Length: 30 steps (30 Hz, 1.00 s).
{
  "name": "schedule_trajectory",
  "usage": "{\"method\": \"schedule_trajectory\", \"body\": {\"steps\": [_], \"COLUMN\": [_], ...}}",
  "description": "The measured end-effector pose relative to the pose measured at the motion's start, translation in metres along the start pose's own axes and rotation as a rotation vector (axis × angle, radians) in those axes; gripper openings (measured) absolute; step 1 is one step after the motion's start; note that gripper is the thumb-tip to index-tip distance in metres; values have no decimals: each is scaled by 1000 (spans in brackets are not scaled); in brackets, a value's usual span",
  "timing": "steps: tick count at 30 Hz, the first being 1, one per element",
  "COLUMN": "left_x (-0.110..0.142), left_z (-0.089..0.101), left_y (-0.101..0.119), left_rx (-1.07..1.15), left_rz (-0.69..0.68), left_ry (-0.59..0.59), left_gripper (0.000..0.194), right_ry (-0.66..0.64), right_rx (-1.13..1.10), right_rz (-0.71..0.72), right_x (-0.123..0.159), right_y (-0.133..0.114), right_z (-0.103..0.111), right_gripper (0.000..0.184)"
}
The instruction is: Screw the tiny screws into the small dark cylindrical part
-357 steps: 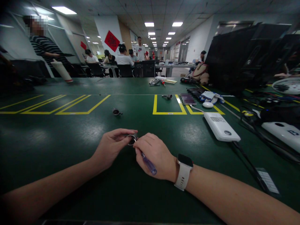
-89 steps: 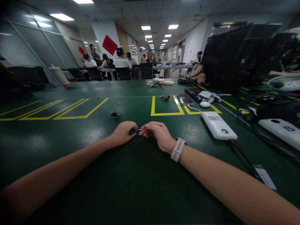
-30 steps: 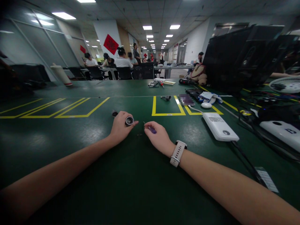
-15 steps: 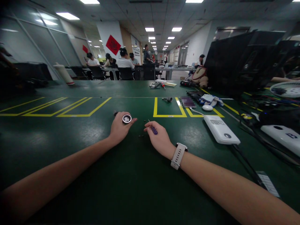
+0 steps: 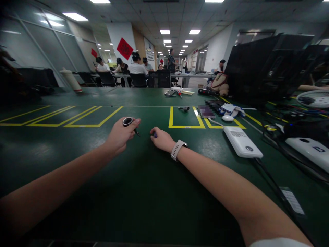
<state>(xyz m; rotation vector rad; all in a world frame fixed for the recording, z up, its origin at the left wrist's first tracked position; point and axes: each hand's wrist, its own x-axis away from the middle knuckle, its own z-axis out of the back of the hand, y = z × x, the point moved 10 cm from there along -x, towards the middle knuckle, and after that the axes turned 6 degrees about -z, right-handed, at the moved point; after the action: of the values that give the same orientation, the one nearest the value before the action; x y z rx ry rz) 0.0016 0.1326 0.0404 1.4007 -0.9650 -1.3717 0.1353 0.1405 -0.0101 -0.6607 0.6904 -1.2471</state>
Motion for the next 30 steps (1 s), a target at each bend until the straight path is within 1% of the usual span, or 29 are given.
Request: {"method": "schedule_trajectory", "body": {"steps": [2, 5, 6, 7, 8, 10, 12, 14, 17, 19, 21, 23, 26, 30], "left_x": [9, 23, 28, 34, 39, 52, 63, 70, 75, 77, 79, 81, 79, 77], "left_z": [-2, -7, -7, -7, -6, -6, -6, -7, -11, -14, -16, -16, -11, -10], "left_y": [4, 4, 4, 4, 4, 3, 6, 7, 7, 3, -4, -12, -17, -20], "left_rx": [38, 159, 198, 226, 248, 279, 338, 402, 467, 476, 466, 445, 425, 413], "left_rz": [24, 104, 134, 166, 203, 307, 356, 385, 354, 331, 336, 357, 359, 357], "left_ry": [-42, -103, -99, -95, -88, -73, -55, -38, -73, -131, -187, -212, -193, -170], "left_gripper": [25, 19, 17, 14, 12, 9, 6, 10, 14, 14, 16, 23, 31, 31], "right_ry": [-55, -178, -233, -284, -317, -377, -418, -356, -196, -132, -124, -140, -143, -83], "right_rx": [5, 6, 12, 42, 67, 87, 60, -57, -369, -585, -703, -728, -723, -770], "right_rz": [36, 126, 182, 285, 351, 404, 403, 333, 95, -42, -121, -159, -169, -163], "right_x": [15, 55, 73, 92, 110, 137, 152, 151, 135, 128, 124, 124, 126, 128], "right_y": [-8, -25, -34, -47, -56, -65, -67, -61, -31, -10, 3, 9, 9, 9], "right_z": [-5, -17, -22, -26, -29, -32, -31, -19, 5, 12, 11, 7, 5, 12], "right_gripper": [18, 18, 19, 19, 20, 22, 26, 28, 29, 24, 27, 28, 26, 25]}}
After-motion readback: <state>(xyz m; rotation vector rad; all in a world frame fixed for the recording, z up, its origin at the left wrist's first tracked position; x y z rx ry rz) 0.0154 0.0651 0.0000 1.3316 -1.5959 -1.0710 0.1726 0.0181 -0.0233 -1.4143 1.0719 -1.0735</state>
